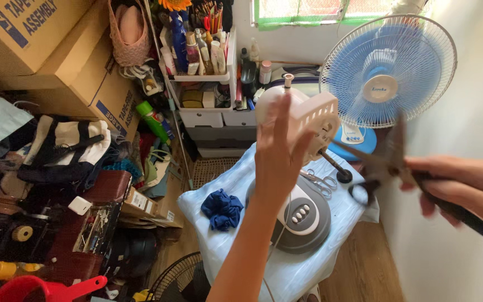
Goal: The person uses scissors to repeatedly pry and adjust a small internal component inside the rear housing of a white electric fan. They hold the fan steady with one hand while manipulating the scissors with the other, occasionally rotating the fan to access different angles.
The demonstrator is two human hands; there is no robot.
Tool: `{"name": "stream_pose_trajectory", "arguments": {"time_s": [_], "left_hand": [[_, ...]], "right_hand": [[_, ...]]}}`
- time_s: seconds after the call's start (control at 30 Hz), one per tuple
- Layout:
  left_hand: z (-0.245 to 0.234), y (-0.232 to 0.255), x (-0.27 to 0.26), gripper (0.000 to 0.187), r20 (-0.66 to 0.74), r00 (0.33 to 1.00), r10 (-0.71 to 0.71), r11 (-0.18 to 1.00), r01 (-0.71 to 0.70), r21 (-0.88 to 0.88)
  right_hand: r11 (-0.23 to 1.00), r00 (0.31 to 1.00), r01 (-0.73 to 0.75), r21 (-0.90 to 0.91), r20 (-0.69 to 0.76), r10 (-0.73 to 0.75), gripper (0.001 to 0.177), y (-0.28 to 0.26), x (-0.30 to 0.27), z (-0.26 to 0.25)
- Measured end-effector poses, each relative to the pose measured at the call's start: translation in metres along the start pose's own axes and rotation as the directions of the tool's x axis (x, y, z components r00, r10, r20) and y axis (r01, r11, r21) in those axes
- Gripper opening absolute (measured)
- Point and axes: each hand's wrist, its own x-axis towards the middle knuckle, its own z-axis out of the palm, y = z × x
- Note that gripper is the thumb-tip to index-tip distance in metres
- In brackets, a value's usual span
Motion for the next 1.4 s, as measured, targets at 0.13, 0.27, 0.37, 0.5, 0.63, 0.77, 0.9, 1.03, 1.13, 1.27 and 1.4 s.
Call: {"name": "stream_pose_trajectory", "arguments": {"time_s": [0.13,0.27,0.37,0.5,0.63,0.77,0.9,1.03,1.13,1.27,1.4], "left_hand": [[-0.022,0.026,-0.055,0.052,-0.076,0.986,-0.148,0.971,0.131,-0.200],[-0.028,0.043,-0.103,0.044,0.448,0.874,-0.189,0.543,0.473,-0.694],[-0.027,0.050,-0.117,0.050,0.723,0.690,-0.026,0.034,0.724,-0.689],[-0.014,0.055,-0.118,0.027,0.696,0.714,-0.072,-0.383,0.624,-0.681],[-0.002,0.053,-0.119,0.014,0.672,0.667,-0.322,-0.317,0.593,-0.740],[0.008,0.056,-0.114,0.013,0.647,0.644,-0.407,-0.294,0.579,-0.761],[0.022,0.076,-0.100,0.015,0.633,0.602,-0.487,-0.393,0.497,-0.774],[0.033,0.096,-0.085,0.021,0.586,0.596,-0.550,-0.299,0.514,-0.804],[0.030,0.106,-0.086,0.020,0.598,0.605,-0.526,-0.268,0.549,-0.792],[0.025,0.100,-0.089,0.019,0.605,0.649,-0.461,-0.183,0.598,-0.780],[0.033,0.092,-0.088,0.016,0.529,0.655,-0.539,-0.115,0.566,-0.817]], "right_hand": [[0.939,0.933,0.155,0.307,0.267,-0.241,0.042,0.041,-0.033,0.013],[0.761,0.970,0.160,0.629,0.042,-0.239,0.032,0.070,-0.059,0.105],[0.523,0.679,0.636,0.567,-0.089,-0.729,0.029,0.056,-0.040,0.163],[0.079,0.536,-0.452,0.888,0.341,-0.772,0.038,0.001,0.000,0.174],[0.359,0.829,-0.147,0.922,0.313,-0.463,0.051,-0.025,-0.023,0.170],[0.686,0.897,0.237,0.688,0.117,-0.427,0.071,-0.022,-0.040,0.164],[0.528,0.700,0.685,0.502,-0.251,-0.668,0.082,-0.012,-0.037,0.187],[0.672,0.769,0.628,0.394,-0.451,-0.454,0.077,-0.002,-0.040,0.192],[0.784,0.812,0.523,0.335,-0.477,-0.338,0.060,0.000,-0.044,0.178],[0.379,0.783,0.620,0.687,-0.516,-0.347,0.039,-0.015,-0.047,0.171],[0.597,0.898,0.409,0.690,-0.420,-0.130,0.040,-0.031,-0.042,0.161]]}}
